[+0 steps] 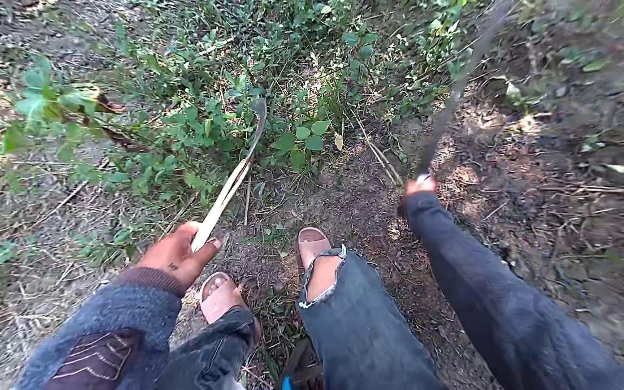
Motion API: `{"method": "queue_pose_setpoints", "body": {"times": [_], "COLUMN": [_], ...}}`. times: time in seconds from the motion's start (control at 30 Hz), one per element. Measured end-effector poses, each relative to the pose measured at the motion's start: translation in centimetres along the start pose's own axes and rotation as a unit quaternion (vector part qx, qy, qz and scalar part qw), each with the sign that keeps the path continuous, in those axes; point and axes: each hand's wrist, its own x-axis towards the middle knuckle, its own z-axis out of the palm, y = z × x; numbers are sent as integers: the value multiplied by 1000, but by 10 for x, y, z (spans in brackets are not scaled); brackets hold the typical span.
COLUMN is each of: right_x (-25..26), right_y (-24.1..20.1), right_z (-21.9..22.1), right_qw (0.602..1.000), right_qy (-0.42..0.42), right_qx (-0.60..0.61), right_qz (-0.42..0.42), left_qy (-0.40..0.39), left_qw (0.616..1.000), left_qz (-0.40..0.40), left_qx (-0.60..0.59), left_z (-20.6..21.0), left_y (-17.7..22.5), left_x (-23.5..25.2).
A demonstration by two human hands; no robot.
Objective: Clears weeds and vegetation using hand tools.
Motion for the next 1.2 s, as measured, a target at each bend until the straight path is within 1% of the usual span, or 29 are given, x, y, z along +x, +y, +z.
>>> {"method": "queue_pose_setpoints", "body": {"times": [0.03, 0.07, 0.1, 0.13, 0.2, 0.3, 0.37, 0.43, 0.53, 0.6, 0.67, 0.73, 0.77, 0.8, 0.83, 0.87, 0.9, 0.93, 0.97, 1.0, 1.07, 1.13, 1.2], "right_x": [-7, -14, -22, -32, -48, -66, -67, -62, -46, -24, -5, 12, 13, 5, -6, -16, -20, -22, -28, -35, -50, -61, -64], "right_y": [21, 39, 53, 68, 87, 92, 80, 59, 21, 6, -17, -36, -38, -34, -20, -3, 17, 38, 51, 59, 72, 84, 84], "right_z": [12, 23, 29, 31, 23, -10, -31, -51, -72, -69, -61, -41, -28, -15, -1, 8, 16, 24, 27, 27, 21, 8, -7], "right_qw": [981, 944, 923, 919, 937, 958, 970, 984, 999, 994, 977, 963, 966, 977, 993, 999, 983, 960, 943, 937, 945, 958, 971], "right_qy": [-124, -216, -257, -270, -246, -210, -171, -120, -24, 55, 104, 135, 139, 120, 70, -16, -108, -169, -208, -228, -229, -209, -175], "right_qx": [-150, -249, -287, -287, -248, -192, -167, -127, -13, 95, 184, 228, 214, 168, 90, -27, -151, -224, -260, -265, -231, -191, -156], "right_qz": [-7, -3, 6, 18, 33, 42, 40, 33, 30, 11, 11, 39, 47, 46, 34, 24, 13, 5, 8, 16, 33, 49, 53], "left_qy": [-2, -5, -9, -12, -17, -21, -20, -19, -25, -24, -24, -22, -22, -22, -24, -26, -28, -28, -27, -25, -21, -28, -31], "left_qw": [1000, 1000, 1000, 1000, 1000, 1000, 1000, 1000, 1000, 1000, 1000, 1000, 1000, 1000, 1000, 1000, 999, 999, 999, 1000, 1000, 1000, 999], "left_qz": [-6, -13, -19, -22, -24, -18, -15, -11, -9, -10, -11, -8, -6, -6, -7, -8, -9, -8, -6, -4, 2, 2, 3], "left_qx": [0, 2, 3, 2, 2, 4, 5, 5, 9, 9, 10, 13, 13, 13, 13, 14, 16, 17, 18, 17, 11, 13, 16], "left_z": [0, -1, -2, -2, -2, 1, 3, 3, 2, 2, 3, 3, 3, 3, 2, 2, 1, 1, -1, 0, 2, 4, 2], "left_y": [1, 4, 5, 6, 5, 2, 1, 2, 6, 7, 4, 2, 1, 0, 1, 1, 1, 2, 1, -1, -6, -4, 1], "left_x": [0, 0, 0, -1, -2, 0, 0, -1, -1, 0, 1, 2, 2, 2, 2, 2, 2, 3, 3, 3, 2, 1, 0]}}
